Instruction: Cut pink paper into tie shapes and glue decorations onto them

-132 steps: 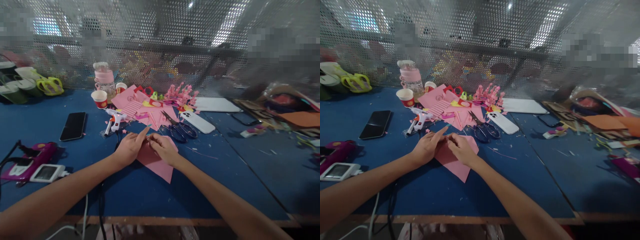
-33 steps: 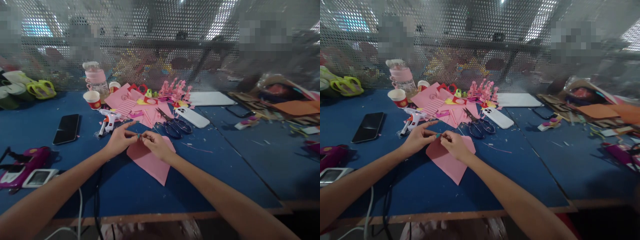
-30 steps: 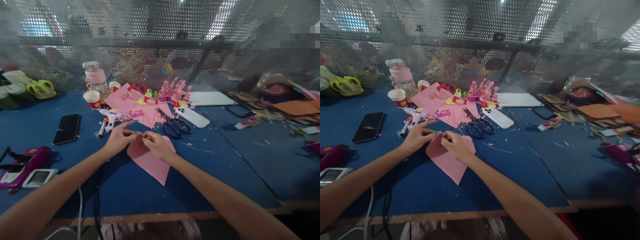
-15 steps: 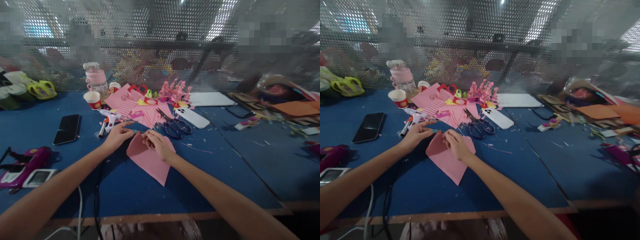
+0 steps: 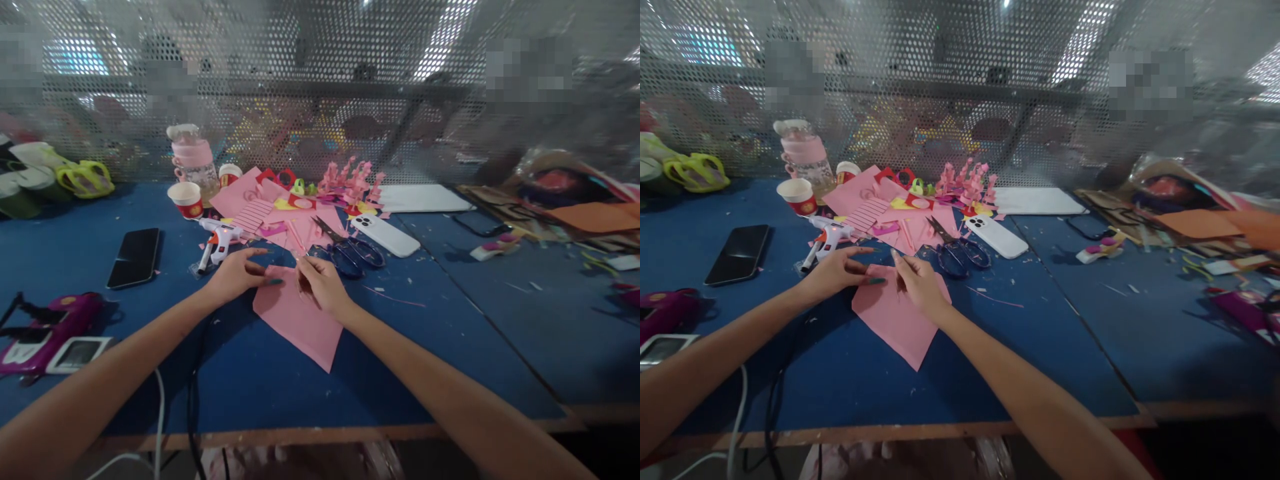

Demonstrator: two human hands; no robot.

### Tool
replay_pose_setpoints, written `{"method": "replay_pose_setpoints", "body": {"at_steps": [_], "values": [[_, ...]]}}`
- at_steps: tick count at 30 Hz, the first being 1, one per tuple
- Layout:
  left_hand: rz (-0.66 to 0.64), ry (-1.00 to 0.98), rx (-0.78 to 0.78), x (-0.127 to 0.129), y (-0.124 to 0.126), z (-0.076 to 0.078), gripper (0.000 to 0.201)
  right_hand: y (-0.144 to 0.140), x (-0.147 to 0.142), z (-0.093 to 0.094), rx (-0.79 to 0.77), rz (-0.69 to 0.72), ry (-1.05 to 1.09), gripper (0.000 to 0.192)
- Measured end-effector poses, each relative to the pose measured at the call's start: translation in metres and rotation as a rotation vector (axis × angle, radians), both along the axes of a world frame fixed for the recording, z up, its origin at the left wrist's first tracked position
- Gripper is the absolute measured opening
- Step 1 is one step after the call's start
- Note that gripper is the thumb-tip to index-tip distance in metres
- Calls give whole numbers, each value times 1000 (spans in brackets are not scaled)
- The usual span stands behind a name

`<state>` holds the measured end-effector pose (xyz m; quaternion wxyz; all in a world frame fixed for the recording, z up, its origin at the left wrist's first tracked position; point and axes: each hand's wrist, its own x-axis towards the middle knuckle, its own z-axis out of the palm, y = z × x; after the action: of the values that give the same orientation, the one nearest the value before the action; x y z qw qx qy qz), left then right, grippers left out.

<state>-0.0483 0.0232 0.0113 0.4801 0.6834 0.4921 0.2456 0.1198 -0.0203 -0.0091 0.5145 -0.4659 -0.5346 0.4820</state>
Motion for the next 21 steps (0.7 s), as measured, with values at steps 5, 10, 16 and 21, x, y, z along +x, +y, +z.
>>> {"method": "replay_pose_setpoints", "body": {"at_steps": [5,10,16,21], "values": [[-12,-4,114,4,-9,4,61,-4,2,5,-41,117,-70,19],[-58,-7,231,9,-18,4,57,-4,2,2,-53,209,-112,15],[-107,-75,219,9,-18,0,59,-3,2,0,-31,240,-137,16],[-152,-19,292,7,-17,0,58,-3,3,1,4,247,-158,19]]}}
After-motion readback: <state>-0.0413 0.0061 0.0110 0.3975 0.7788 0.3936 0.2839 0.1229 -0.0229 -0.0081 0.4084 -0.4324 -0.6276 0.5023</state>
